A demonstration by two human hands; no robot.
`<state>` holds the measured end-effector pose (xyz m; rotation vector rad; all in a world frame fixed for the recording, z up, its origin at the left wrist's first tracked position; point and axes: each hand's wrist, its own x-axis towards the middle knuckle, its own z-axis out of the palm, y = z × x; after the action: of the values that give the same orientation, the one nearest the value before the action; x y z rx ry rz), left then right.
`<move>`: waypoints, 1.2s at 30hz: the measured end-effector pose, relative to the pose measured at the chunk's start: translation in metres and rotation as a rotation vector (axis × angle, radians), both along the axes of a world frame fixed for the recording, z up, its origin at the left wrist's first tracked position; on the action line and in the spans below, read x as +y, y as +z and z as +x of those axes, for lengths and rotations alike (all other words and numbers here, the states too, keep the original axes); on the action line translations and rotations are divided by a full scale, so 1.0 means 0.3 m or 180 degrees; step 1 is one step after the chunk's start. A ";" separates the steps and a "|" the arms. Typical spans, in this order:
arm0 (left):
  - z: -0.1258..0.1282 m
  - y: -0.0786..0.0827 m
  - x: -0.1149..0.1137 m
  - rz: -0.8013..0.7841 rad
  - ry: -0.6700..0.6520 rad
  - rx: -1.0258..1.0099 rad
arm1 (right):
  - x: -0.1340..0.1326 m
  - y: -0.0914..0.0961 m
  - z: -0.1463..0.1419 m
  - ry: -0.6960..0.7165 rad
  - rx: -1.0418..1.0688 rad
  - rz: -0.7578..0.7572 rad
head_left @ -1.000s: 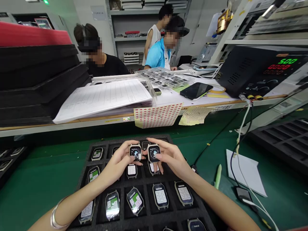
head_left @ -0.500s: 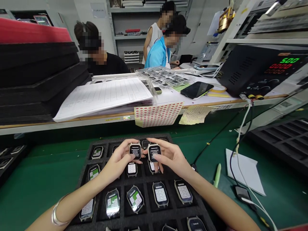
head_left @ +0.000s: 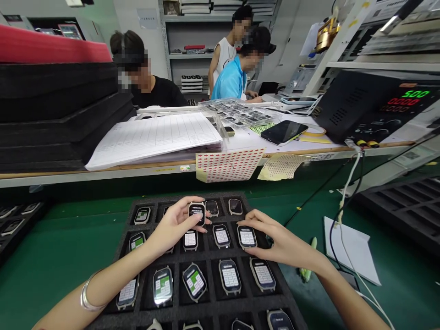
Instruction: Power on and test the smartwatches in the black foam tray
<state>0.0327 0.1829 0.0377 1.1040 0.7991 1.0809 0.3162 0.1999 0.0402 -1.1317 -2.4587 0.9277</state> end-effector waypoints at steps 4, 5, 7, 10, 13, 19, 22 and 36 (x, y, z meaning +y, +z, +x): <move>0.004 0.010 -0.002 0.0005 0.0036 0.0085 | 0.013 -0.003 0.009 0.0081 -0.0123 0.0075; 0.004 0.012 -0.001 -0.0003 0.0044 0.0099 | 0.020 0.000 0.011 0.0115 -0.0140 0.0091; 0.004 0.013 0.000 -0.0021 0.0056 0.0105 | 0.033 0.012 0.018 0.0205 -0.0209 0.0102; 0.002 0.008 0.006 -0.0023 0.0080 0.0076 | 0.048 0.036 0.032 0.0409 -0.0368 0.0139; 0.001 0.004 0.009 -0.0032 0.0085 0.0048 | 0.066 0.047 0.020 0.0406 -0.0405 0.0392; 0.000 -0.003 0.004 0.0000 0.0082 0.0118 | 0.145 -0.016 -0.092 -0.0409 -0.0579 0.0930; -0.005 -0.035 0.022 0.0457 0.0087 0.0794 | 0.177 -0.050 -0.124 -0.0720 -0.0505 0.0875; 0.081 -0.043 0.129 0.1947 0.0383 0.4094 | 0.113 0.030 -0.152 -0.0669 0.1815 -0.0226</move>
<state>0.0569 0.2215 0.0248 2.3635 1.5770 0.6046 0.2707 0.2339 0.0492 -0.9555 -1.8296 1.0957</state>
